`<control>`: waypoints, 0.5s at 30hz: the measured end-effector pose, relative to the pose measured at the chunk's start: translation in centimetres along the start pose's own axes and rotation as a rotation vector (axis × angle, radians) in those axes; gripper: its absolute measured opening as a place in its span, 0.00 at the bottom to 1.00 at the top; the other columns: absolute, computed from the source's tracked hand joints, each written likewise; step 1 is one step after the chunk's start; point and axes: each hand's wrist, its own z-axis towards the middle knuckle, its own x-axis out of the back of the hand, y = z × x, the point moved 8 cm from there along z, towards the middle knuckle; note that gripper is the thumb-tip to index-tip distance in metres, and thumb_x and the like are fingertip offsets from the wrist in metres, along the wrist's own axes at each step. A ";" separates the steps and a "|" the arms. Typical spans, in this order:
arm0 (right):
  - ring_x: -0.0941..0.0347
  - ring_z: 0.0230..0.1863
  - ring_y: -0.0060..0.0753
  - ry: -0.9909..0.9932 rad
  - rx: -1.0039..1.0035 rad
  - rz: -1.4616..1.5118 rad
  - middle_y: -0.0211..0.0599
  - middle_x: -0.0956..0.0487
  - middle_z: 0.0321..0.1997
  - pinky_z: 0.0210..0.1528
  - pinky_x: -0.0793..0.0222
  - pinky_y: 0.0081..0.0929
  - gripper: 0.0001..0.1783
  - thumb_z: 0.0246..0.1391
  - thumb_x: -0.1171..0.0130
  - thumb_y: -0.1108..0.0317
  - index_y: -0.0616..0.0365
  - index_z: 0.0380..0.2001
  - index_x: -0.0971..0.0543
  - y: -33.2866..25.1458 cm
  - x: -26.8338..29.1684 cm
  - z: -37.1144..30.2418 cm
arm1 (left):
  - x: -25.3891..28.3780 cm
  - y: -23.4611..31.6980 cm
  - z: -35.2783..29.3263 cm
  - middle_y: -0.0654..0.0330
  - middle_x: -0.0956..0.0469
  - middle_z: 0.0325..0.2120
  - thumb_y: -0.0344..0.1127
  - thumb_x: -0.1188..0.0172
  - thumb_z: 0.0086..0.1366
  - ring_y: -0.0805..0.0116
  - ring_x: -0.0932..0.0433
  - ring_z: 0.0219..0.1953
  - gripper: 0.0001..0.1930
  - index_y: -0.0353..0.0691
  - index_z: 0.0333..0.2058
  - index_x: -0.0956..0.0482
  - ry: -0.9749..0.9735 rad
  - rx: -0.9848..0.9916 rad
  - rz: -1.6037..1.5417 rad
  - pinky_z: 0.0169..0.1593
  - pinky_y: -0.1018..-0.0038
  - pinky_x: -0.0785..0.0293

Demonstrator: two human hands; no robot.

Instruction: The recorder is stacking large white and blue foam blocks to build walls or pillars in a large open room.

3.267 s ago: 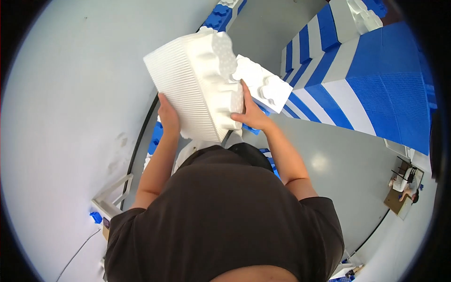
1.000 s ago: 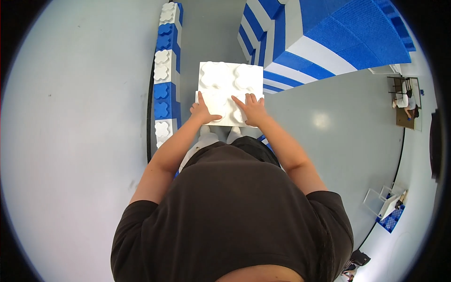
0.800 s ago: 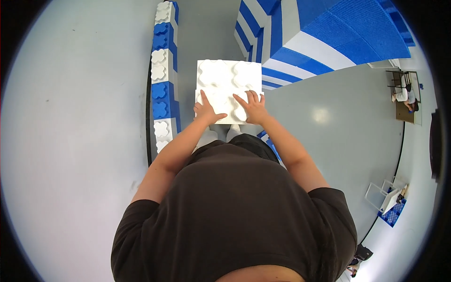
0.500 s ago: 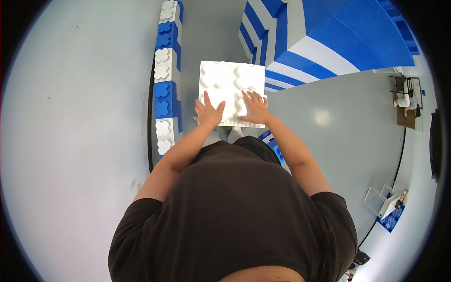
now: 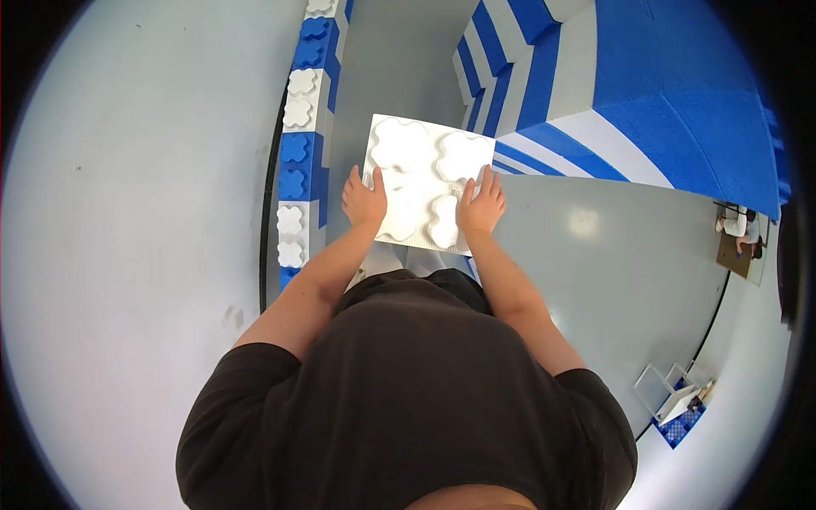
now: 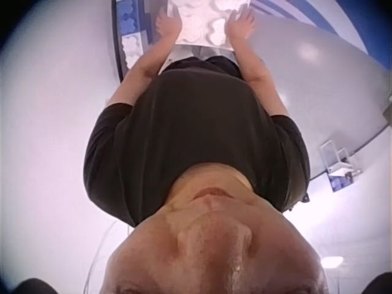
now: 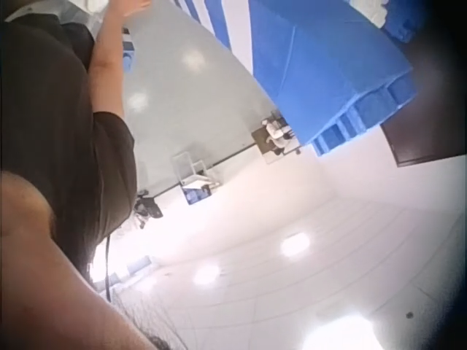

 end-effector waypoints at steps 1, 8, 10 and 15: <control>0.45 0.63 0.53 -0.008 0.002 -0.002 0.50 0.39 0.64 0.64 0.55 0.50 0.30 0.58 0.54 0.51 0.48 0.63 0.39 -0.1 -0.2 0.0 | -0.2 -0.2 0.1 0.49 0.34 0.56 0.62 0.55 0.63 0.50 0.38 0.59 0.34 0.43 0.59 0.38 -0.002 0.008 0.002 0.59 0.51 0.44; 0.44 0.62 0.53 -0.091 -0.020 0.074 0.51 0.39 0.64 0.64 0.55 0.49 0.33 0.58 0.54 0.53 0.49 0.65 0.44 0.5 -1.5 0.2 | -1.3 -0.5 0.4 0.48 0.30 0.52 0.60 0.54 0.63 0.49 0.34 0.56 0.32 0.40 0.56 0.34 0.015 -0.026 0.068 0.58 0.53 0.42; 0.44 0.62 0.54 -0.126 -0.019 0.096 0.51 0.39 0.64 0.64 0.54 0.48 0.34 0.59 0.55 0.53 0.49 0.66 0.45 0.3 -1.8 0.2 | -1.4 -0.7 0.4 0.48 0.29 0.51 0.60 0.54 0.63 0.50 0.33 0.55 0.32 0.40 0.55 0.33 0.029 -0.015 0.068 0.58 0.54 0.42; 0.42 0.60 0.58 -0.134 -0.050 0.116 0.53 0.38 0.62 0.61 0.46 0.47 0.34 0.59 0.55 0.53 0.51 0.66 0.47 0.7 -1.9 0.2 | -1.5 -0.2 0.1 0.48 0.25 0.47 0.59 0.54 0.64 0.48 0.27 0.49 0.30 0.39 0.54 0.31 0.000 -0.033 0.057 0.52 0.58 0.33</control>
